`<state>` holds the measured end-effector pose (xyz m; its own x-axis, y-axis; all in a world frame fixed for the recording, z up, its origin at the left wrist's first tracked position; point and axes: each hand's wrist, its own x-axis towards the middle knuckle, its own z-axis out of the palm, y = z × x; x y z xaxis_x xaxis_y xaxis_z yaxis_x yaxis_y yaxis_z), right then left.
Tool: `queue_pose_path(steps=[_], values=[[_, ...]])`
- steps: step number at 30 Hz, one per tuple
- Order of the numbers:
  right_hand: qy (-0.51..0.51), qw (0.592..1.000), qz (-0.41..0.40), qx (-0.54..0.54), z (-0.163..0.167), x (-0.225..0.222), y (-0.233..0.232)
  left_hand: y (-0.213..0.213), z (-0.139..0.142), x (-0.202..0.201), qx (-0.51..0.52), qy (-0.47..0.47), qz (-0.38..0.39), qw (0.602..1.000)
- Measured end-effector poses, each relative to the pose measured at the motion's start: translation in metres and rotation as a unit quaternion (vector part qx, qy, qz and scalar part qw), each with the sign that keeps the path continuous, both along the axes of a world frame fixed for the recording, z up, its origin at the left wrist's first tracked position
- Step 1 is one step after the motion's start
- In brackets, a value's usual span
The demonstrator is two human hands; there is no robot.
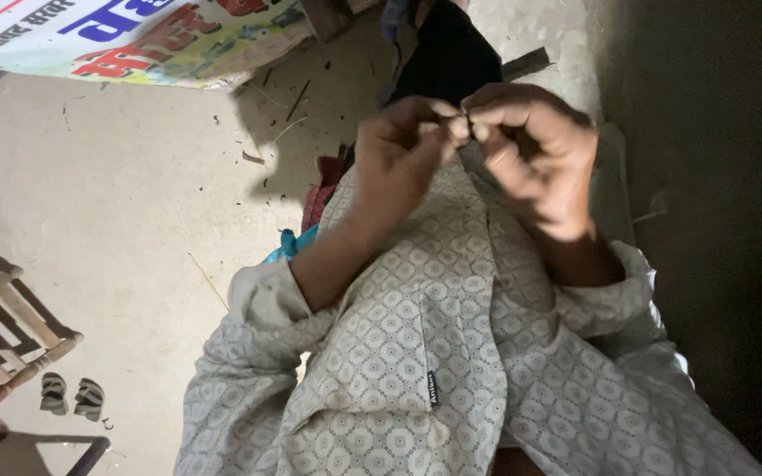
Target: The person sits on the floor and works with a roll of black electrical tape, finding the tape end and tearing off pieces. They wrap the tape around the joint of a black cable, then attach a yellow connector to the end of a wire.
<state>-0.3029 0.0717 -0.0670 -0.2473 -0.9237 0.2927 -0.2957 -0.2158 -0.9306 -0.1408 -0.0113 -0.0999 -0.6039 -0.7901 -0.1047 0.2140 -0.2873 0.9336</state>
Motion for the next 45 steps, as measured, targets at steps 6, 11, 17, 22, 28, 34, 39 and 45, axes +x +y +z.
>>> queue_pose_path(steps=[6,11,17,22,28,34,39,45], values=[[-0.179,0.977,-0.046,-0.104,-0.037,-0.049,0.001,-0.043,-0.019,0.035,0.113,0.033,0.128,0.985],[-0.262,0.949,-0.165,-0.052,-0.071,-0.090,0.047,-0.055,-0.032,0.058,0.108,0.072,0.207,0.970],[-0.320,0.921,-0.219,-0.029,-0.095,-0.102,0.080,-0.043,-0.051,0.065,0.128,0.028,0.198,0.971],[-0.263,0.925,-0.274,-0.012,-0.083,-0.104,0.089,-0.033,-0.066,0.061,0.089,-0.023,0.126,0.988],[-0.070,0.953,-0.294,-0.006,-0.108,-0.122,0.134,-0.035,-0.071,0.050,0.039,-0.074,0.057,0.995],[0.168,0.846,-0.394,0.317,-0.163,-0.056,0.185,-0.027,-0.076,0.038,0.087,-0.171,0.023,0.981],[0.050,0.787,-0.360,0.499,-0.165,-0.016,0.199,-0.025,-0.077,0.015,0.011,-0.227,-0.018,0.974],[0.107,0.759,-0.293,0.572,-0.137,-0.055,0.197,-0.026,-0.061,-0.062,-0.126,-0.328,-0.144,0.925]])
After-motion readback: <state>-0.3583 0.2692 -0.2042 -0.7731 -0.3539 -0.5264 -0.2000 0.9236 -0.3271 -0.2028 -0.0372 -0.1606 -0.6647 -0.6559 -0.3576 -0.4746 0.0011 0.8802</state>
